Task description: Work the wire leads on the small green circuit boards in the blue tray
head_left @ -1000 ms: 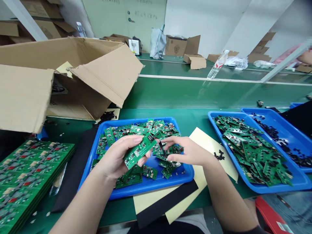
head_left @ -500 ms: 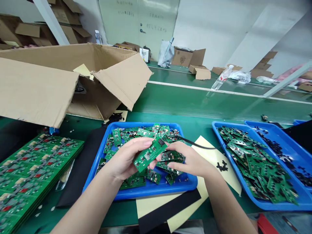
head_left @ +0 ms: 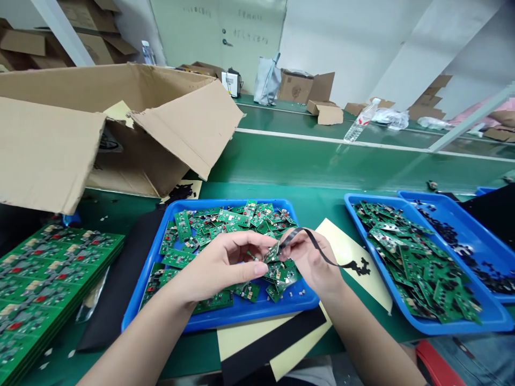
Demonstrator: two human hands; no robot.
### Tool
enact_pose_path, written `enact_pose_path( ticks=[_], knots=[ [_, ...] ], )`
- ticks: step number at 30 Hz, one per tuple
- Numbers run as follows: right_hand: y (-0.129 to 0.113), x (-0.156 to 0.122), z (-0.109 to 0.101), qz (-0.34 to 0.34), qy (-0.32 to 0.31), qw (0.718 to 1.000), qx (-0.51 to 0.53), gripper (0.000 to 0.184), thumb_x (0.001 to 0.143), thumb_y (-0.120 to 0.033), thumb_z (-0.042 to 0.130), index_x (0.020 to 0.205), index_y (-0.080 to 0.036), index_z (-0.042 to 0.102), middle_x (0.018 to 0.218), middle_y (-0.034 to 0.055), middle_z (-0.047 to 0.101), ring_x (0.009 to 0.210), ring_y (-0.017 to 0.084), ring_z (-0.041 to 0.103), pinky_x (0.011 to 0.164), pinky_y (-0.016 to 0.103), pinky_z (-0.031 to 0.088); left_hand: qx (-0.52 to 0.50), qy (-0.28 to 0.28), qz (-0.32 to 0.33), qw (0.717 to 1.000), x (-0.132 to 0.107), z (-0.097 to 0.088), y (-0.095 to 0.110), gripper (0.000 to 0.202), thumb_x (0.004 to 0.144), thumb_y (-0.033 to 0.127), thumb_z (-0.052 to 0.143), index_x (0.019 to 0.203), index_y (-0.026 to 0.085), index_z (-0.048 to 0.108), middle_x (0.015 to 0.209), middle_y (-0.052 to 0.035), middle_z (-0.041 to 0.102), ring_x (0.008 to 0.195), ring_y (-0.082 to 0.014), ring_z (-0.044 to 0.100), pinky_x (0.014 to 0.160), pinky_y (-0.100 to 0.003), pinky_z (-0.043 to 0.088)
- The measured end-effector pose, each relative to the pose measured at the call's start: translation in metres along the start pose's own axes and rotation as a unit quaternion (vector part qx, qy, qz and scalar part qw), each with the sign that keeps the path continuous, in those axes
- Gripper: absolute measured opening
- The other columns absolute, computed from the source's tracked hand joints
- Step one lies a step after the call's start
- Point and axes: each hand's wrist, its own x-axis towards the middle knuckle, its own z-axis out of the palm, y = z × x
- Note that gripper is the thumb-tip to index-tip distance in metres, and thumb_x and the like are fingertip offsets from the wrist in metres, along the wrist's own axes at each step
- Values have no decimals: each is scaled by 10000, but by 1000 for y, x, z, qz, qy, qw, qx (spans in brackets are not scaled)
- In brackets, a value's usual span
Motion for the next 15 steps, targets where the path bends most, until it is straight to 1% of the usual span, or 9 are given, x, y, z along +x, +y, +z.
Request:
enact_pose_path(
  ticks=[3, 5, 8, 10, 13, 15],
  knots=[
    [-3, 2, 1, -17, 29, 998, -54, 288, 747, -511, 671, 788, -229, 633, 727, 26, 613, 655, 170, 584, 589, 305, 494, 97, 12, 54, 994, 2, 1, -3, 261, 707, 216, 715, 966, 199, 690, 881, -32, 627, 788, -157, 583, 740, -295, 487],
    [-8, 2, 2, -29, 38, 994, -102, 228, 764, -445, 674, 800, -224, 634, 748, 25, 610, 683, 169, 584, 616, 306, 494, 147, 25, 84, 985, 4, 1, -4, 257, 705, 217, 720, 960, 193, 691, 889, -41, 630, 800, -168, 587, 746, -309, 492],
    [-14, 1, 4, -50, 49, 983, -168, 96, 789, -305, 660, 798, -212, 637, 756, 20, 597, 700, 161, 579, 634, 293, 482, 172, 36, 115, 978, 6, 2, -6, 265, 704, 222, 726, 965, 193, 692, 873, -45, 635, 785, -171, 590, 717, -308, 503],
    [-17, 1, 5, -53, 56, 978, -195, 41, 798, -244, 637, 786, -205, 632, 757, 22, 596, 705, 158, 577, 644, 291, 479, 178, 42, 127, 975, 7, 1, -8, 277, 704, 235, 733, 975, 196, 696, 870, -51, 640, 778, -173, 592, 704, -308, 506],
    [-17, 0, 6, -46, 61, 979, -191, 35, 801, -222, 620, 773, -201, 622, 758, 21, 604, 689, 152, 575, 642, 285, 481, 199, 60, 153, 966, 9, 1, -10, 287, 694, 246, 751, 975, 214, 707, 855, -49, 640, 761, -173, 589, 694, -312, 506],
    [-14, 0, 6, -34, 67, 984, -163, 33, 794, -217, 623, 767, -201, 615, 749, 14, 604, 677, 145, 573, 629, 274, 482, 228, 80, 186, 953, 9, 1, -12, 285, 697, 221, 751, 979, 242, 711, 850, -37, 636, 771, -169, 589, 718, -316, 504]
  ],
)
